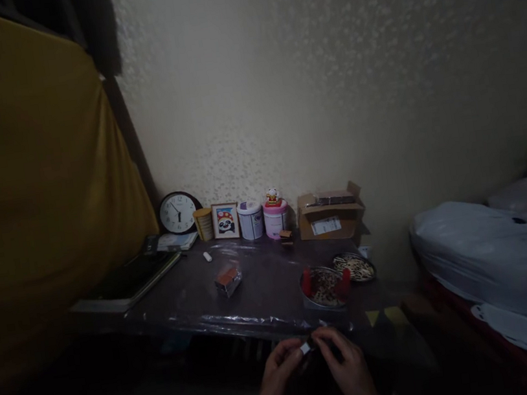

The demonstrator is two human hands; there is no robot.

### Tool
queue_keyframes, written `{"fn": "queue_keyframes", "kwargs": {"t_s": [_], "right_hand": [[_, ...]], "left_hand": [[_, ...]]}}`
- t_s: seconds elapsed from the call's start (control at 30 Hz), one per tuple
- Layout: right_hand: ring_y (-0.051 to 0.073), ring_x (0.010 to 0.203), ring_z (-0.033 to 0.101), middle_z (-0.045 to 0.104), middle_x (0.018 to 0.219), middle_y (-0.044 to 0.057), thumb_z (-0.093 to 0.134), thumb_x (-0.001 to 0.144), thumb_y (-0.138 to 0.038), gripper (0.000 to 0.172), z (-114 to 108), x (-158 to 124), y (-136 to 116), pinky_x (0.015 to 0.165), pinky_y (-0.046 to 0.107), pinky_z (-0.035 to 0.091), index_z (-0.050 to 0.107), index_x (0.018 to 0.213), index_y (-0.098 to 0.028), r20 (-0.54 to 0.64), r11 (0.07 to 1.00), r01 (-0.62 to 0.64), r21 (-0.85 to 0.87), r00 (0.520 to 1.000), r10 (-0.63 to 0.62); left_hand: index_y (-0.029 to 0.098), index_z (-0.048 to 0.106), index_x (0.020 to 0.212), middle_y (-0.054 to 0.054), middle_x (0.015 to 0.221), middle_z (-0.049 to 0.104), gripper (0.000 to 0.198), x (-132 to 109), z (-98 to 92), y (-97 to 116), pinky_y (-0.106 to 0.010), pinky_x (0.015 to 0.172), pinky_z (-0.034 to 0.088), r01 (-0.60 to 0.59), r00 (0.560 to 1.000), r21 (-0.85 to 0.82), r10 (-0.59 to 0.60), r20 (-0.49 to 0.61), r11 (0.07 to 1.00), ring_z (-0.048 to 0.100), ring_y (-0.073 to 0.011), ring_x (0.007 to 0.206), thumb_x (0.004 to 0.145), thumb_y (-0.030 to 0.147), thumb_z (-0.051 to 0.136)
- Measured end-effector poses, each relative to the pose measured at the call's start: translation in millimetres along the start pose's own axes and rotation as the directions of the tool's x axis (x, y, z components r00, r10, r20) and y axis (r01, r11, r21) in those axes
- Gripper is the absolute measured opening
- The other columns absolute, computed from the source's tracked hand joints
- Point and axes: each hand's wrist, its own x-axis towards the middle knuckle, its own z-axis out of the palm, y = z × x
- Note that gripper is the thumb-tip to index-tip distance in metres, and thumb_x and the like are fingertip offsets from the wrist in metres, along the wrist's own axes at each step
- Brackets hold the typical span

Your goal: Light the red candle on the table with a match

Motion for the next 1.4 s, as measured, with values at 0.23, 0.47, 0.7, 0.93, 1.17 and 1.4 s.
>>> {"fn": "queue_keyframes", "kwargs": {"t_s": [0.23,0.47,0.7,0.93,1.17,1.4], "right_hand": [[0.019,0.078,0.065,0.07,0.077,0.003,0.055,0.082,-0.03,0.014,0.0,3.3,-11.0,0.074,0.027,0.051,0.066,0.078,-0.022,-0.032,0.999,-0.024,0.048,0.999,0.025],[0.017,0.076,0.065,0.07,0.076,0.002,0.056,0.081,-0.029,0.013,3.0,9.0,-28.2,0.074,0.027,0.051,0.065,0.077,-0.021,-0.105,0.996,0.017,0.084,0.994,-0.008],[0.017,0.074,0.065,0.071,0.076,0.003,0.056,0.081,-0.028,0.012,-1.3,11.1,-39.8,0.071,0.026,0.051,0.066,0.078,-0.021,-0.119,0.998,0.029,0.059,0.993,-0.022],[0.017,0.079,0.065,0.07,0.081,0.004,0.053,0.083,-0.021,0.011,-3.1,6.7,-47.7,0.075,0.028,0.051,0.064,0.083,-0.022,-0.151,0.993,0.117,0.017,0.982,-0.113],[0.018,0.083,0.066,0.07,0.085,0.004,0.053,0.082,-0.015,0.014,-3.2,1.9,-49.5,0.077,0.028,0.051,0.064,0.086,-0.023,-0.132,0.976,0.218,-0.008,0.967,-0.217],[0.019,0.085,0.066,0.07,0.085,0.005,0.052,0.084,-0.016,0.014,-3.8,-0.4,-51.9,0.077,0.029,0.052,0.063,0.088,-0.023,-0.115,0.968,0.244,-0.059,0.962,-0.249]], "left_hand": [[0.016,0.071,0.078,-0.004,0.074,0.072,0.026,-8.7,14.2,13.7,-0.025,0.07,0.046,0.019,0.999,-0.072,-0.022,-0.034,0.997,0.064,-0.0153,0.069,0.059,0.032,0.078],[0.016,0.07,0.078,-0.003,0.07,0.072,0.031,-22.8,31.4,36.8,-0.026,0.065,0.045,0.007,0.995,-0.046,-0.011,-0.099,0.999,0.063,-0.0152,0.064,0.055,0.034,0.079],[0.018,0.07,0.082,-0.002,0.073,0.072,0.031,-32.8,40.1,47.2,-0.024,0.066,0.045,-0.019,0.996,-0.021,0.017,-0.09,1.0,0.062,-0.0141,0.066,0.057,0.035,0.078],[0.016,0.069,0.081,-0.004,0.073,0.071,0.03,-36.7,42.0,48.8,-0.026,0.065,0.046,-0.047,0.994,-0.036,0.043,-0.098,0.998,0.062,-0.0151,0.065,0.058,0.034,0.077],[0.016,0.069,0.077,-0.002,0.071,0.069,0.026,-40.0,42.3,49.1,-0.023,0.065,0.044,-0.098,0.991,-0.031,0.095,-0.089,0.995,0.059,-0.013,0.065,0.059,0.032,0.077],[0.016,0.07,0.079,-0.003,0.073,0.069,0.027,-42.8,41.8,49.8,-0.025,0.067,0.043,-0.099,0.99,-0.021,0.096,-0.103,0.995,0.059,-0.0139,0.065,0.058,0.031,0.078]]}}
